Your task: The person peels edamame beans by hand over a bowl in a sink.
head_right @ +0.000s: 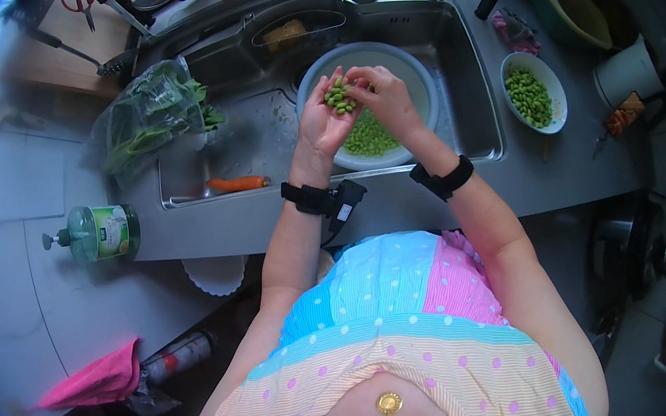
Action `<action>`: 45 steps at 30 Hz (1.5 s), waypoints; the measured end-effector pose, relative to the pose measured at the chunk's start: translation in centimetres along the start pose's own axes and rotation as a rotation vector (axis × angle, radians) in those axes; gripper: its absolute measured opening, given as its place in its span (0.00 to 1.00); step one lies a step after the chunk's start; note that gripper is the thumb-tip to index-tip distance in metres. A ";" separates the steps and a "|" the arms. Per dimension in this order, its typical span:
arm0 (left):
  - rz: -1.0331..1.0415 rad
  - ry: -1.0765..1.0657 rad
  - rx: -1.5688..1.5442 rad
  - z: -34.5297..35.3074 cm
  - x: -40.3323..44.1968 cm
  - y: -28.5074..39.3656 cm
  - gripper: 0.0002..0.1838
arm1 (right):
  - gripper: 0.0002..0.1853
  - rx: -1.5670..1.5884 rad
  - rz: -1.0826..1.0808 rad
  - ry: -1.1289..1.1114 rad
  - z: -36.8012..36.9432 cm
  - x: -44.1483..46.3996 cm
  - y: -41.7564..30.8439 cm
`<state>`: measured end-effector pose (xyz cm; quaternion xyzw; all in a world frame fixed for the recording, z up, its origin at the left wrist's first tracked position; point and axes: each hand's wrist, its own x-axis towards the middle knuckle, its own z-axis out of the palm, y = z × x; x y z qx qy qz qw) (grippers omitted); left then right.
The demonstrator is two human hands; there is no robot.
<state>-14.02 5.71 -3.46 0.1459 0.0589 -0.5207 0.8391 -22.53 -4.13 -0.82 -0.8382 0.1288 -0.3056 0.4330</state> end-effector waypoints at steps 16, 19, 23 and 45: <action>-0.054 0.027 -0.025 0.8 0.0 -0.1 0.17 | 0.07 1.205 0.659 0.025 -2.4 0.6 1.4; -0.077 0.026 0.018 1.1 -0.3 -0.2 0.16 | 0.08 0.957 0.534 -0.081 -2.6 0.7 1.6; -0.110 -0.017 0.052 0.2 -0.1 -0.3 0.15 | 0.05 0.160 0.152 -0.050 -0.9 0.3 -0.3; -0.015 0.047 0.204 1.4 0.0 -0.9 0.08 | 0.09 0.751 0.591 -0.053 -2.4 -0.2 -1.3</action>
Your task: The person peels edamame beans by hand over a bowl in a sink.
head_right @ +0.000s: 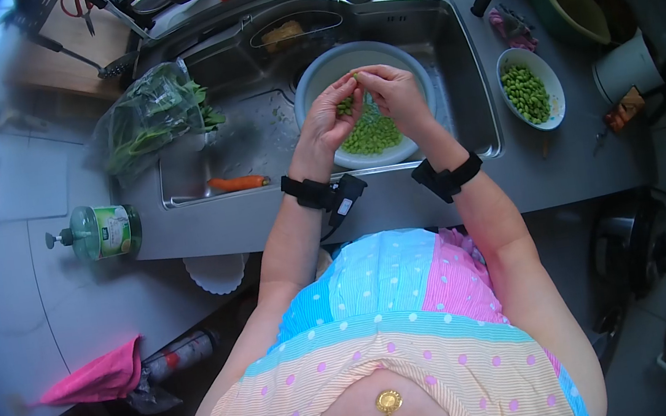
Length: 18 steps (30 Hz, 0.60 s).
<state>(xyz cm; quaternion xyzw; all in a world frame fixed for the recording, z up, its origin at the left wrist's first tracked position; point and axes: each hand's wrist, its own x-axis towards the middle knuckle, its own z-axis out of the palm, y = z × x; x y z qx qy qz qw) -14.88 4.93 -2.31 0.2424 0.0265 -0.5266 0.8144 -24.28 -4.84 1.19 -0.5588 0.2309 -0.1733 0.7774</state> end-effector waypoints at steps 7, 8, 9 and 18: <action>0.058 0.058 0.095 -0.1 0.2 0.0 0.08 | 0.08 0.216 0.036 -0.069 -1.0 1.3 1.3; 0.055 0.045 0.057 -0.3 0.2 0.0 0.08 | 0.08 0.297 0.054 -0.063 -1.3 1.6 1.5; 0.052 0.034 0.018 -0.3 0.1 0.1 0.08 | 0.09 0.379 0.075 -0.058 -0.9 1.5 1.3; 0.028 -0.030 -0.225 -0.4 -0.4 0.6 0.14 | 0.11 0.352 0.114 -0.190 -2.9 1.5 1.0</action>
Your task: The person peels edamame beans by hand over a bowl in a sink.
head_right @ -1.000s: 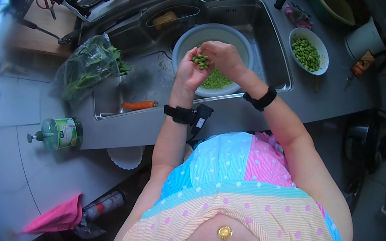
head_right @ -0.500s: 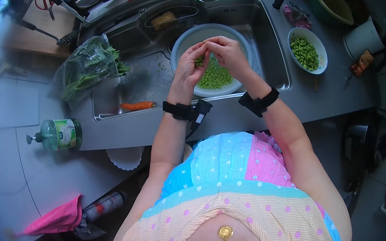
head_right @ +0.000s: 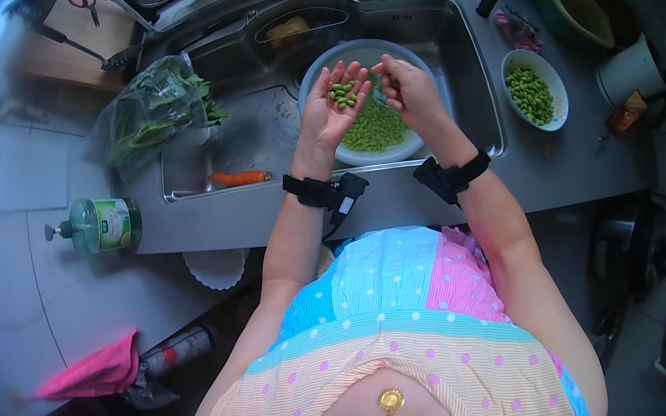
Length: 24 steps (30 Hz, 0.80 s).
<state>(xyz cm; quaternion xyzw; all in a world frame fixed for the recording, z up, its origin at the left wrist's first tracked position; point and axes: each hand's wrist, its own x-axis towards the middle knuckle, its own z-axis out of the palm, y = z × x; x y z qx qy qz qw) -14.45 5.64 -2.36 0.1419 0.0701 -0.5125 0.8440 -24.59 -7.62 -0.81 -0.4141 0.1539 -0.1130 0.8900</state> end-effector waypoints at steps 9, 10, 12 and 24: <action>-0.021 0.032 0.076 0.6 -0.5 -0.1 0.19 | 0.09 -0.982 -0.524 0.153 3.6 -0.6 1.7; -0.026 0.014 0.077 0.6 -0.5 -0.1 0.19 | 0.08 -1.015 -0.570 0.155 3.6 -0.3 2.0; -0.035 -0.023 0.078 0.7 -0.5 -0.4 0.20 | 0.08 -1.081 -0.662 0.160 3.6 0.3 2.6; -0.098 -0.002 0.011 -1.0 0.3 -0.9 0.21 | 0.06 -1.507 -0.635 0.053 3.2 0.0 2.6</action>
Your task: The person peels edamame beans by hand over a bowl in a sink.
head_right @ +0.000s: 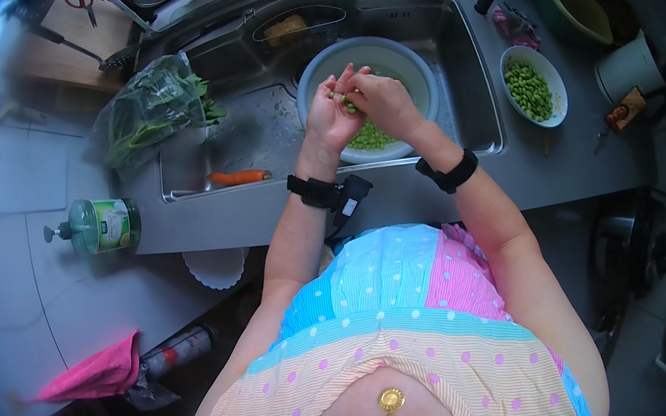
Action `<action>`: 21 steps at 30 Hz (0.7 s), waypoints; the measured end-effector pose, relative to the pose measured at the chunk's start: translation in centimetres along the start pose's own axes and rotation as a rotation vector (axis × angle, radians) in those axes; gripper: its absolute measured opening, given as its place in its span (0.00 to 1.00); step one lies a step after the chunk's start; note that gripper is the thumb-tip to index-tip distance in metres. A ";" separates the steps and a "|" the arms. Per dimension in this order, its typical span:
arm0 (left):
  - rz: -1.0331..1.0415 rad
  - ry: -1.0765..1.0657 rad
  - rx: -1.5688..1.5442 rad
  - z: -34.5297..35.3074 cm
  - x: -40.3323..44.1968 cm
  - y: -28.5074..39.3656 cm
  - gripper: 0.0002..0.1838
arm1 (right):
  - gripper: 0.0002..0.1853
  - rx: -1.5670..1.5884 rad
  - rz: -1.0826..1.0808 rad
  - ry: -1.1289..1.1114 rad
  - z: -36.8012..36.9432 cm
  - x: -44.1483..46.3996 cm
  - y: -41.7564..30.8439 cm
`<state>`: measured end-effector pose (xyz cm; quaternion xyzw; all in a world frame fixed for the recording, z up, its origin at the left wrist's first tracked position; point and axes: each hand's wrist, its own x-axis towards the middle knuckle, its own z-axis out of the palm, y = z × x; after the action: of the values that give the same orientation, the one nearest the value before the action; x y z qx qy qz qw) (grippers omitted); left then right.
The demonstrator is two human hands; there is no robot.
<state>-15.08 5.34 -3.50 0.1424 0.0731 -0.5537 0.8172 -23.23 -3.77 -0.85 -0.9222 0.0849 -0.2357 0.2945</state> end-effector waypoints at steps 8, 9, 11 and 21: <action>0.018 0.042 0.028 0.1 0.4 0.4 0.16 | 0.06 1.125 0.502 -0.013 -1.5 0.4 1.7; 0.059 0.148 0.073 1.0 -0.2 0.4 0.15 | 0.07 1.426 0.590 -0.070 -2.2 0.5 1.9; 0.097 0.146 0.137 0.5 0.0 0.5 0.13 | 0.06 1.539 0.649 -0.014 -2.5 0.8 1.3; 0.156 0.089 0.365 2.3 -0.4 -0.3 0.13 | 0.05 1.388 0.653 0.114 -1.6 -0.1 1.6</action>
<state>-15.62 4.89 -1.30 0.3177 -0.0038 -0.4859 0.8142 -24.07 -5.82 -0.70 -0.4408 0.2006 -0.1833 0.8555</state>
